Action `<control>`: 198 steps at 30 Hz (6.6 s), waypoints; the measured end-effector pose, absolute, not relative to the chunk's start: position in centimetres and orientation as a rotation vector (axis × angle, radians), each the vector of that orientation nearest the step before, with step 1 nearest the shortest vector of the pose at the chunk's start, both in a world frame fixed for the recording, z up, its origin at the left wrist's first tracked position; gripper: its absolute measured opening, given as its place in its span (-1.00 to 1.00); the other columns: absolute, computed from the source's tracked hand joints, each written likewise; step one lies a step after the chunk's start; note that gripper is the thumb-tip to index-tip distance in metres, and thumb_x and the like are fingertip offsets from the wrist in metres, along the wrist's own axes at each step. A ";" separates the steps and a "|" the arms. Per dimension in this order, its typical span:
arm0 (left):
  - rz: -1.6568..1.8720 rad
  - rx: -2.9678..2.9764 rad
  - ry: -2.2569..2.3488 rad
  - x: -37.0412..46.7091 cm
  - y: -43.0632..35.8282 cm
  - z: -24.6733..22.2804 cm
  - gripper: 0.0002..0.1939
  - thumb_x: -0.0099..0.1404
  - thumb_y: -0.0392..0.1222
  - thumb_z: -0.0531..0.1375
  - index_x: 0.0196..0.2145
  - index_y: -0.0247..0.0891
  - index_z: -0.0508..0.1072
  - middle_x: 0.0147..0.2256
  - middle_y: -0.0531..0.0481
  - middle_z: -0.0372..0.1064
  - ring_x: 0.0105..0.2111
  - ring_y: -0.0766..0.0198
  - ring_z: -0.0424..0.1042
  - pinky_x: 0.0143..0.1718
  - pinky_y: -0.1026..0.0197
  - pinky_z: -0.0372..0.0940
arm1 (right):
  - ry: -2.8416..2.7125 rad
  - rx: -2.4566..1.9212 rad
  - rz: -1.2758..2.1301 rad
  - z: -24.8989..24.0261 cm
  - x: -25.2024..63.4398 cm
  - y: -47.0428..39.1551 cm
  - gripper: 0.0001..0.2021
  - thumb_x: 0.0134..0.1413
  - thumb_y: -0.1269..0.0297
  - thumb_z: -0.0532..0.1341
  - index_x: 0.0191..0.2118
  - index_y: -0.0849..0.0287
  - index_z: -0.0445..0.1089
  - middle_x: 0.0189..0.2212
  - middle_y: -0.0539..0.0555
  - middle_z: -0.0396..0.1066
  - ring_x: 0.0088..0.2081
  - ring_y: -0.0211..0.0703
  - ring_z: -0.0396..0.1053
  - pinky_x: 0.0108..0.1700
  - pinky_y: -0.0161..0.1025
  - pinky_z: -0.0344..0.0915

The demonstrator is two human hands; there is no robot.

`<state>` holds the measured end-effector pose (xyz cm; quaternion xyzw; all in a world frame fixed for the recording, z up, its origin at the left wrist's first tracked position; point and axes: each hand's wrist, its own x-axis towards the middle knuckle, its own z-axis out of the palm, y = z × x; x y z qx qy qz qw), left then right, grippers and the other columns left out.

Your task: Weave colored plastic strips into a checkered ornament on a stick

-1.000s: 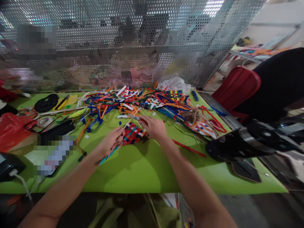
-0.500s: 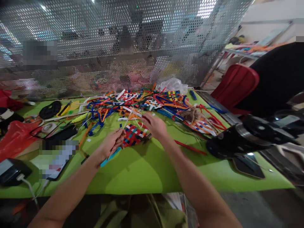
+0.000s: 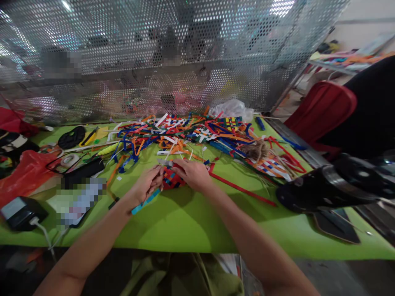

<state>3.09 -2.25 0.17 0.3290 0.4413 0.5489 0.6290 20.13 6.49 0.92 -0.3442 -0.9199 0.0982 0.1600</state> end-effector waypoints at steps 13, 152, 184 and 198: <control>1.229 0.520 0.775 3.0 -2.0 0.6 -0.75 0.43 -0.18 -0.01 -0.42 -0.26 0.22 -0.76 0.30 -0.19 -0.82 0.52 -0.21 -0.69 0.43 -0.04 | -2.565 -0.878 0.186 0.5 20.4 7.9 -0.53 0.32 -0.07 -0.10 0.02 0.06 0.41 -0.16 0.14 0.52 -0.24 -0.08 0.43 -0.34 -0.27 0.14; 1.345 0.678 0.881 2.8 -3.6 -0.5 -0.75 0.35 -0.03 0.12 -0.39 -0.25 0.28 -0.81 0.29 -0.10 -0.81 0.50 -0.18 -0.67 0.40 0.04 | -2.681 -0.926 0.308 1.3 20.0 6.2 -0.56 0.33 -0.04 -0.09 0.03 0.07 0.38 -0.22 0.10 0.55 -0.30 -0.10 0.46 -0.41 -0.29 0.07; 1.310 0.430 0.808 2.6 -3.5 1.1 -0.77 0.26 -0.14 0.22 -0.45 -0.26 0.25 -0.78 0.29 -0.23 -0.77 0.51 -0.28 -0.71 0.39 -0.20 | -2.630 -0.957 0.036 0.2 20.4 10.3 -0.55 0.34 -0.02 -0.11 0.02 0.08 0.39 -0.18 0.12 0.53 -0.28 -0.11 0.43 -0.39 -0.27 0.09; 1.280 0.437 0.823 2.4 -5.4 1.1 -0.79 0.28 -0.16 0.21 -0.41 -0.28 0.25 -0.78 0.31 -0.24 -0.77 0.51 -0.31 -0.73 0.43 -0.18 | -2.655 -0.801 -0.101 0.1 21.2 10.5 -0.53 0.34 -0.03 -0.11 -0.01 0.14 0.40 -0.26 0.14 0.51 -0.37 -0.18 0.35 -0.41 -0.27 0.00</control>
